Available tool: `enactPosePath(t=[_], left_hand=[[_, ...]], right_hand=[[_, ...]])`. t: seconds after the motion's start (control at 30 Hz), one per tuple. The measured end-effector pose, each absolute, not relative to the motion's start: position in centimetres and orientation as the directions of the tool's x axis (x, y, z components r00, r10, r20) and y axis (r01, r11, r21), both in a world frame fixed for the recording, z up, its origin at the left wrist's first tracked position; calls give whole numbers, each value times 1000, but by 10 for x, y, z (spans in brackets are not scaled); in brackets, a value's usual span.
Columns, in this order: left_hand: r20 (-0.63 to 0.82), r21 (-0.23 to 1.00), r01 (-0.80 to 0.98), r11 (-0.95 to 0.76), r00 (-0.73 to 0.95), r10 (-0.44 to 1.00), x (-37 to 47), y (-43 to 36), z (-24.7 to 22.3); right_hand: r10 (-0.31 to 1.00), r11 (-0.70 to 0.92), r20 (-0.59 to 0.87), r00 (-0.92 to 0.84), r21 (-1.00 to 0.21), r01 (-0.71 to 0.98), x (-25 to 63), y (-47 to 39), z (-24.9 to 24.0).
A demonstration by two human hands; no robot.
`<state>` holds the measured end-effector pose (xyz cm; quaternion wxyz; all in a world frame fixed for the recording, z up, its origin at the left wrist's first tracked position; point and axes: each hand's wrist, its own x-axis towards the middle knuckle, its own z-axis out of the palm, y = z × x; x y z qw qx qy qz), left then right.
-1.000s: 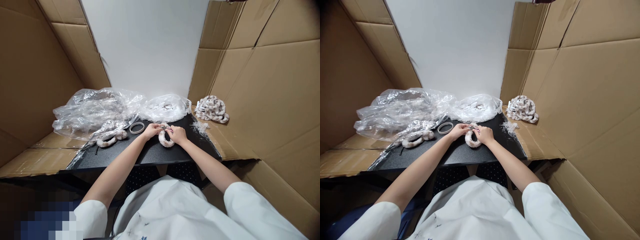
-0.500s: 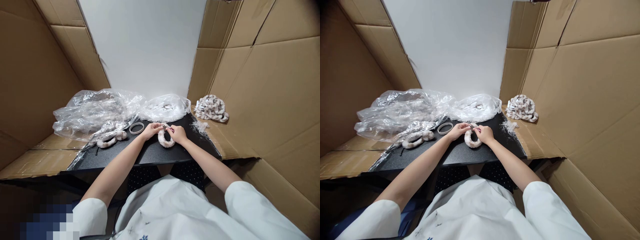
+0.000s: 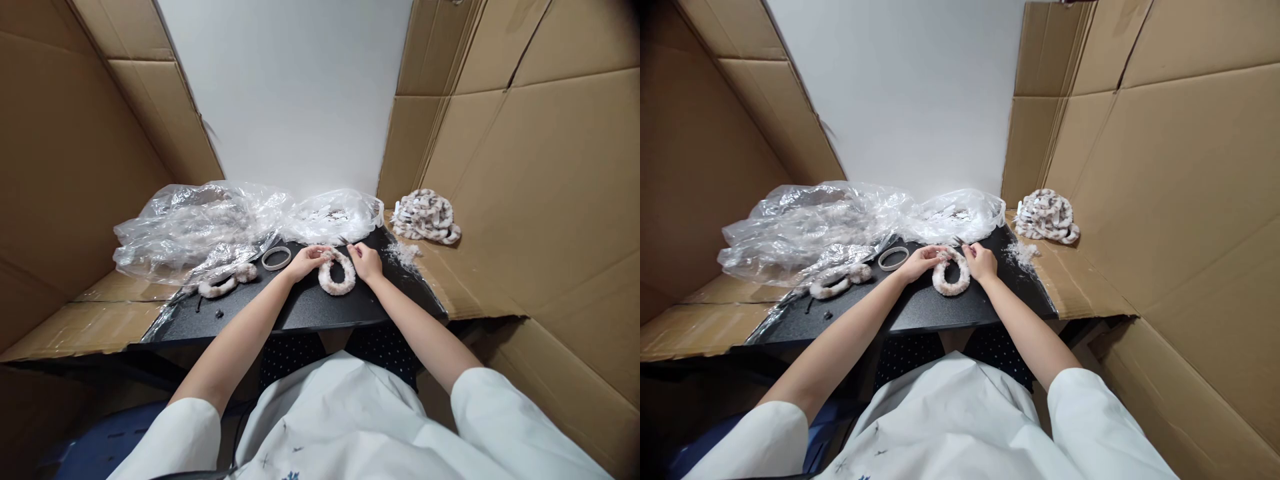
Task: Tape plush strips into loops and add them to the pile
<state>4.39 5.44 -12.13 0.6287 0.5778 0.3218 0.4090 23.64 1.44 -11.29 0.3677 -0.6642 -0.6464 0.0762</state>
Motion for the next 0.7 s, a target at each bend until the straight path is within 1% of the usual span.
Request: enactPosePath(t=[0.1, 0.17, 0.2, 0.33, 0.4, 0.47, 0.6, 0.7], left_hand=[[71, 987, -161, 6, 470, 880, 43, 53, -119], [76, 985, -172, 9, 480, 874, 42, 52, -117], [77, 984, -176, 12, 487, 870, 41, 51, -116], [82, 981, -191, 18, 505, 859, 40, 50, -114], [95, 976, -216, 19, 503, 859, 39, 50, -114], [106, 969, -246, 24, 502, 859, 40, 50, -114], [108, 959, -279, 41, 498, 860, 41, 49, -113], [104, 954, -296, 52, 488, 867, 42, 50, -114]], right_hand=[[853, 76, 425, 302, -674, 735, 258, 21, -106], [813, 38, 444, 377, -687, 726, 287, 23, -100], [802, 6, 447, 397, -670, 742, 306, 21, -97], [768, -232, 440, 466, -487, 842, 399, 2, -93], [751, -347, 423, 507, -400, 848, 438, -10, -99], [755, -437, 369, 542, -333, 835, 462, -22, -108], [769, -479, 335, 544, -262, 838, 478, -34, -124], [768, -494, 332, 548, -237, 836, 474, -35, -121]])
